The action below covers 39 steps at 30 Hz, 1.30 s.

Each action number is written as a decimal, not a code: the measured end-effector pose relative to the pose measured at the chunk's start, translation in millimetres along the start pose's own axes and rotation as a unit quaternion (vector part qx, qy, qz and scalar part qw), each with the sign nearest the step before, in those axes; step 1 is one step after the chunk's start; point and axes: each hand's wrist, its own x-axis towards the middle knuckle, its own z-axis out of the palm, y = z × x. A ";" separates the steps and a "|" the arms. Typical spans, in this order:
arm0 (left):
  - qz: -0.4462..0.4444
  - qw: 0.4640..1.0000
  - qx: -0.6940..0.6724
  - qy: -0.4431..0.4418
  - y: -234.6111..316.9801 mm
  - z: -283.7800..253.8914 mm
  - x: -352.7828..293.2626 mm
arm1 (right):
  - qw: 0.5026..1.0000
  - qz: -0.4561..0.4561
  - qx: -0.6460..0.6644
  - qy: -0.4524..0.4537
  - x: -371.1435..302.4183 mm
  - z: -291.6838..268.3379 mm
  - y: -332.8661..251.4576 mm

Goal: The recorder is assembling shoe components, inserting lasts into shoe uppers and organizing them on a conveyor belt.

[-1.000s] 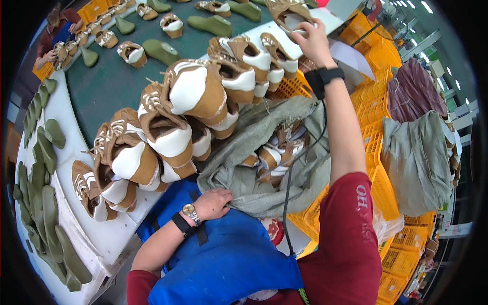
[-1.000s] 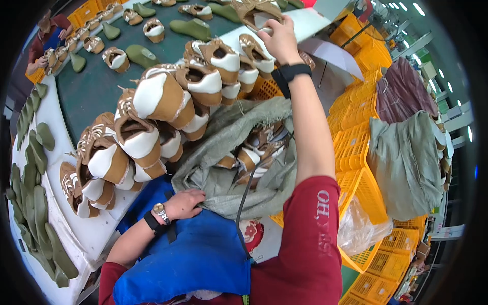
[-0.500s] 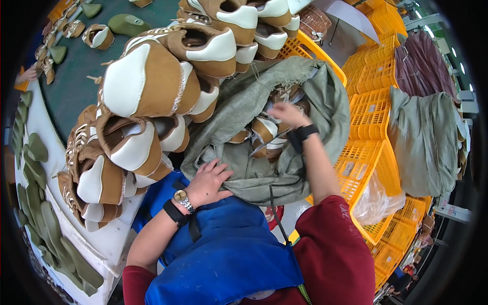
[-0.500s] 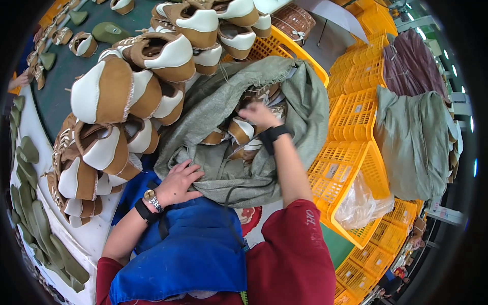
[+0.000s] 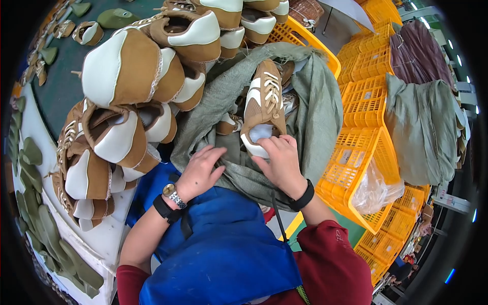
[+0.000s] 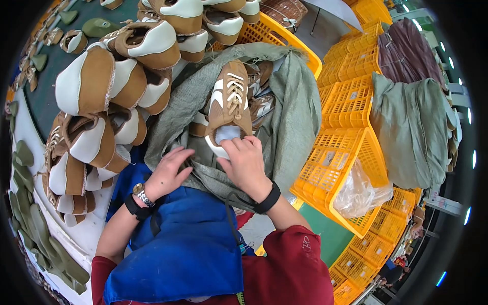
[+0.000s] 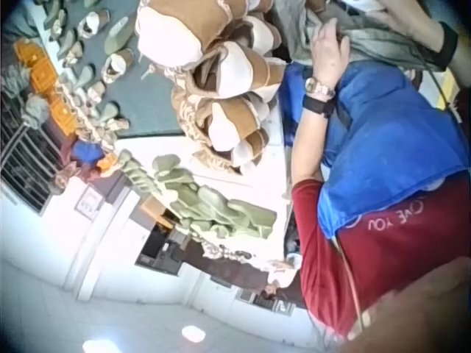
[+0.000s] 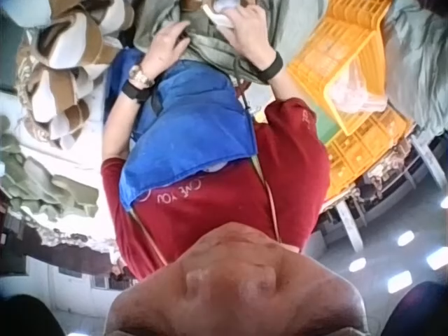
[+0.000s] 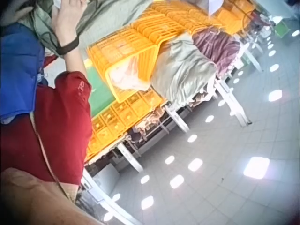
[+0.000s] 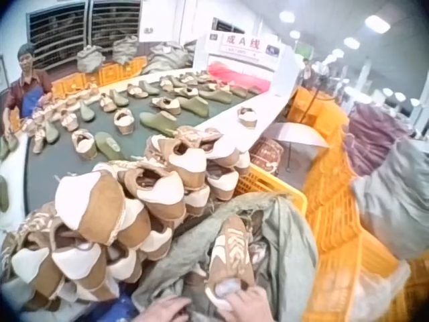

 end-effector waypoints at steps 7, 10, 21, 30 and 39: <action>0.003 0.912 -0.410 0.014 45.2 -26.4 -2.3 | 0.971 -0.154 0.180 -0.013 -6.8 -30.6 -49.1; -0.053 0.819 -0.572 0.010 44.8 -25.3 -9.2 | 0.941 -0.040 0.336 0.007 5.9 -49.0 -20.2; -0.033 0.875 -0.482 0.003 65.5 -25.8 -23.0 | 0.929 0.034 0.347 0.128 -3.4 -35.6 -43.9; 0.191 0.940 0.073 0.272 141.9 -81.7 -92.2 | 0.886 -0.178 0.242 0.353 24.4 -77.8 -105.9; -0.060 0.861 -0.139 0.485 92.9 -199.7 -300.1 | 0.868 -0.089 0.436 0.221 73.2 -72.2 -111.5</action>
